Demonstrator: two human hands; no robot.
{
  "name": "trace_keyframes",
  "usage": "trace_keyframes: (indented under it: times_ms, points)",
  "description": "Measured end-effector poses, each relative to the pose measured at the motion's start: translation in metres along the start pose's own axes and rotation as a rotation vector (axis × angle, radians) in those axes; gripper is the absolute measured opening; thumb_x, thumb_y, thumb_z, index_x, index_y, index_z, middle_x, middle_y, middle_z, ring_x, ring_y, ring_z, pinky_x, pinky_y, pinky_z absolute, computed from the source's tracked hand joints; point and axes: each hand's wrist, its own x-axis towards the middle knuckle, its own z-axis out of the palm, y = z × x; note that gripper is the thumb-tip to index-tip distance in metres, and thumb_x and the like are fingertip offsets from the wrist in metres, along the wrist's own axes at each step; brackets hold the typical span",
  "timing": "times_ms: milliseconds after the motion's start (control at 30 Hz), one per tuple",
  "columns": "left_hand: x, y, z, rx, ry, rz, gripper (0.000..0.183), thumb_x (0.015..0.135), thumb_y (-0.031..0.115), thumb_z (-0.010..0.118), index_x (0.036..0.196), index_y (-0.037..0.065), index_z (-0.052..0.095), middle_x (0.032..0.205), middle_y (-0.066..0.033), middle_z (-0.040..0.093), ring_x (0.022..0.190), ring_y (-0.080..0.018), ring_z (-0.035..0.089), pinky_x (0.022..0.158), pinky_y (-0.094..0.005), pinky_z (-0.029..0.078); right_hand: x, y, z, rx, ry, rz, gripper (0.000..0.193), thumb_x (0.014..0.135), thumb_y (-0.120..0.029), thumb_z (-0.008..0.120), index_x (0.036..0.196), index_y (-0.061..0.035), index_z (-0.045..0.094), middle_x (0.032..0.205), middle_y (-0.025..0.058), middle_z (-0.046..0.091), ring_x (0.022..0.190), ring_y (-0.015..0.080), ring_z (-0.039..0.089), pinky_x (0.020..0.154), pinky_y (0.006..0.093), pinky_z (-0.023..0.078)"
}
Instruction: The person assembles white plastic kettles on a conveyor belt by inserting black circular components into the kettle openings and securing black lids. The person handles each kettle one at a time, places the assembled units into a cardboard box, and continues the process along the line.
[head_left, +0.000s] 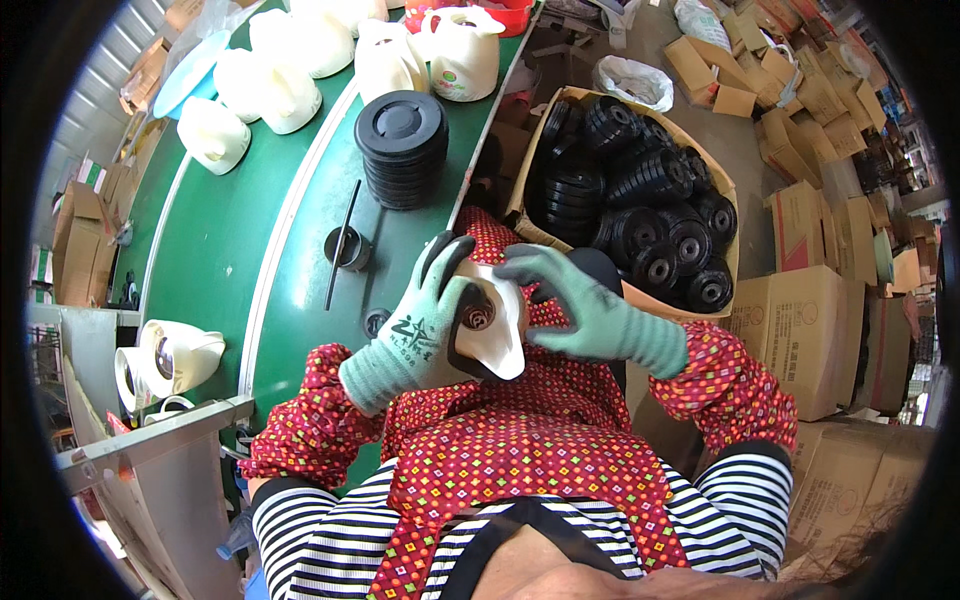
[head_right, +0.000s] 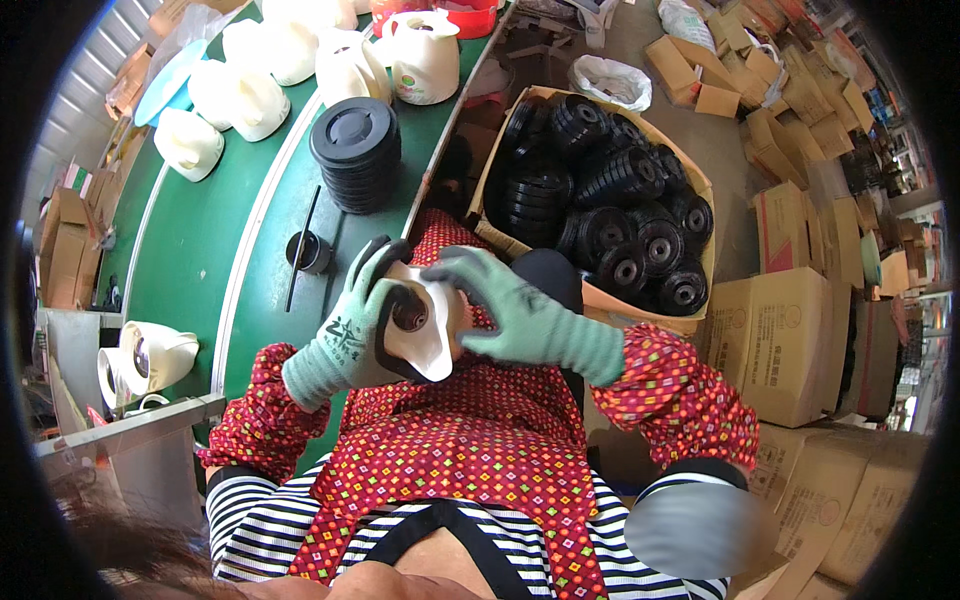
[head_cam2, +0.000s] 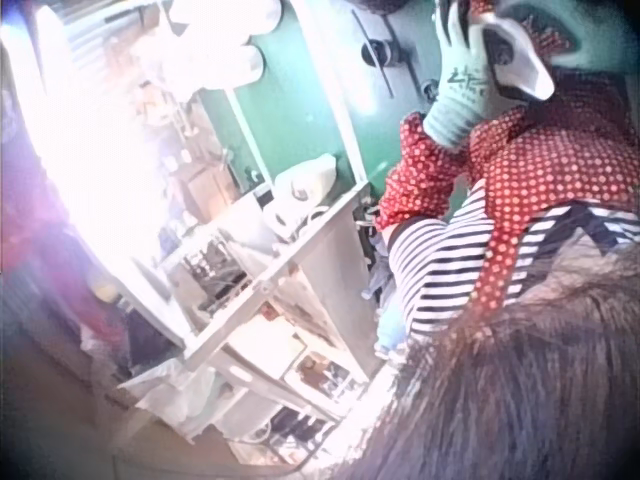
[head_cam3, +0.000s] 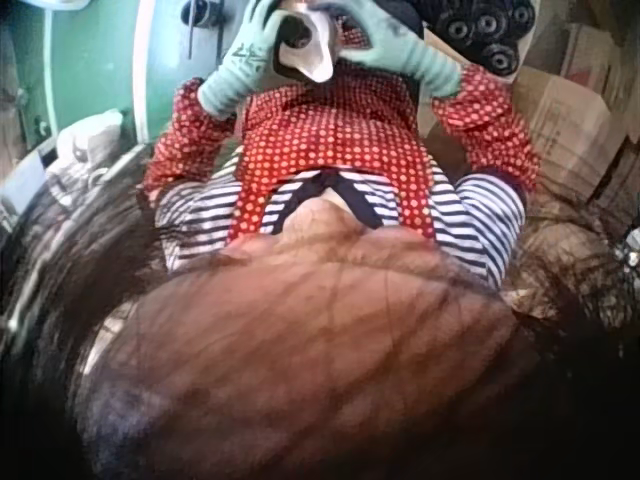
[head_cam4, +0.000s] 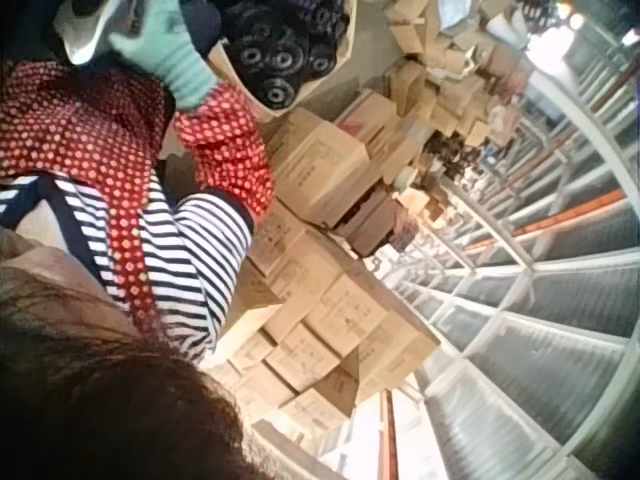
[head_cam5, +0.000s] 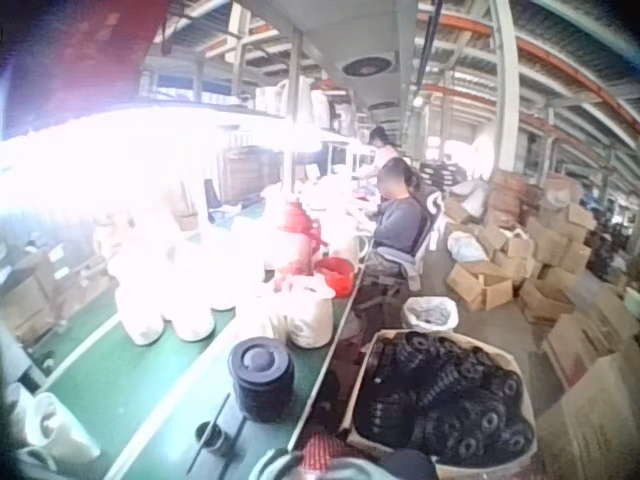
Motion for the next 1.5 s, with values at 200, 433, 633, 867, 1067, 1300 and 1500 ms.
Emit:
trace_keyframes:
  times_ms: [200, 433, 633, 867, 1067, 1300, 1500]
  points:
    - [0.006, 0.011, -0.02, -0.005, -0.169, 0.082, 0.117, 0.06, 0.038, 0.096, 0.154, 0.0, 0.036, 0.156, -0.0309, 0.034, 0.146, -0.0525, 0.032, 0.121, -0.0597, 0.029, -0.014, -0.014, 0.022, 0.084, -0.048, 0.388, 0.087, 0.097, -0.046, 0.071, 0.158, 0.0019, 0.03, 0.136, 0.0275, 0.059, 0.121, 0.0307, 0.064, 0.104, 0.0389, 0.049]
    - [0.008, 0.045, -0.023, 0.384, 0.018, -0.374, 0.124, 0.062, 0.067, 0.088, 0.153, -0.001, 0.039, 0.124, -0.019, 0.057, 0.121, -0.037, 0.054, 0.105, -0.051, 0.039, 0.039, 0.004, 0.006, -0.336, 0.159, -0.107, 0.052, 0.086, -0.012, 0.07, 0.137, -0.0075, 0.061, 0.11, 0.0208, 0.067, 0.104, 0.0392, 0.065, 0.092, 0.0467, 0.053]
    - [-0.001, 0.022, -0.031, 0.226, 0.056, -0.457, 0.061, 0.084, 0.021, 0.082, 0.14, 0.007, 0.061, 0.106, -0.0177, 0.069, 0.089, -0.0284, 0.07, 0.078, -0.0377, 0.056, 0.067, 0.009, 0.006, -0.485, 0.043, 0.039, 0.03, 0.092, -0.03, 0.068, 0.116, -0.0127, 0.073, 0.114, 0.0163, 0.065, 0.107, 0.0355, 0.064, 0.092, 0.0469, 0.053]
    - [0.044, 0.002, -0.028, 0.3, -0.207, -0.347, 0.061, 0.077, 0.03, 0.083, 0.129, 0.006, 0.061, 0.109, -0.0185, 0.07, 0.099, -0.0384, 0.068, 0.089, -0.047, 0.054, 0.07, -0.025, 0.015, -0.506, -0.152, 0.336, 0.073, 0.081, -0.041, 0.08, 0.136, -0.0025, 0.052, 0.121, 0.0315, 0.056, 0.107, 0.0452, 0.064, 0.096, 0.0492, 0.053]
    - [0.044, -0.016, -0.015, 0.507, -0.295, -0.232, 0.042, 0.082, 0.035, 0.076, 0.11, 0.005, 0.065, 0.091, -0.0164, 0.071, 0.085, -0.0379, 0.066, 0.083, -0.0467, 0.052, 0.075, -0.02, 0.027, -0.641, -0.173, 0.372, 0.07, 0.082, -0.037, 0.081, 0.13, 0.0024, 0.05, 0.12, 0.0292, 0.056, 0.106, 0.0433, 0.067, 0.09, 0.0471, 0.056]
    - [0.055, -0.025, -0.01, 0.584, -0.386, -0.262, 0.045, 0.078, 0.044, 0.077, 0.104, 0.008, 0.069, 0.089, -0.016, 0.072, 0.084, -0.0365, 0.069, 0.082, -0.0464, 0.054, 0.081, -0.021, 0.027, -0.729, -0.136, 0.327, 0.057, 0.08, -0.035, 0.078, 0.122, 0.0005, 0.062, 0.118, 0.0262, 0.063, 0.105, 0.0379, 0.07, 0.088, 0.0448, 0.059]
    - [0.041, -0.041, -0.028, -0.381, -0.216, -0.41, 0.071, 0.079, 0.021, 0.086, 0.141, 0.006, 0.057, 0.124, -0.0144, 0.069, 0.117, -0.023, 0.065, 0.103, -0.0379, 0.049, 0.077, 0.053, 0.016, -0.131, 0.093, -0.02, 0.069, 0.085, -0.037, 0.078, 0.14, -0.0026, 0.055, 0.123, 0.0219, 0.063, 0.111, 0.0369, 0.065, 0.098, 0.0462, 0.052]
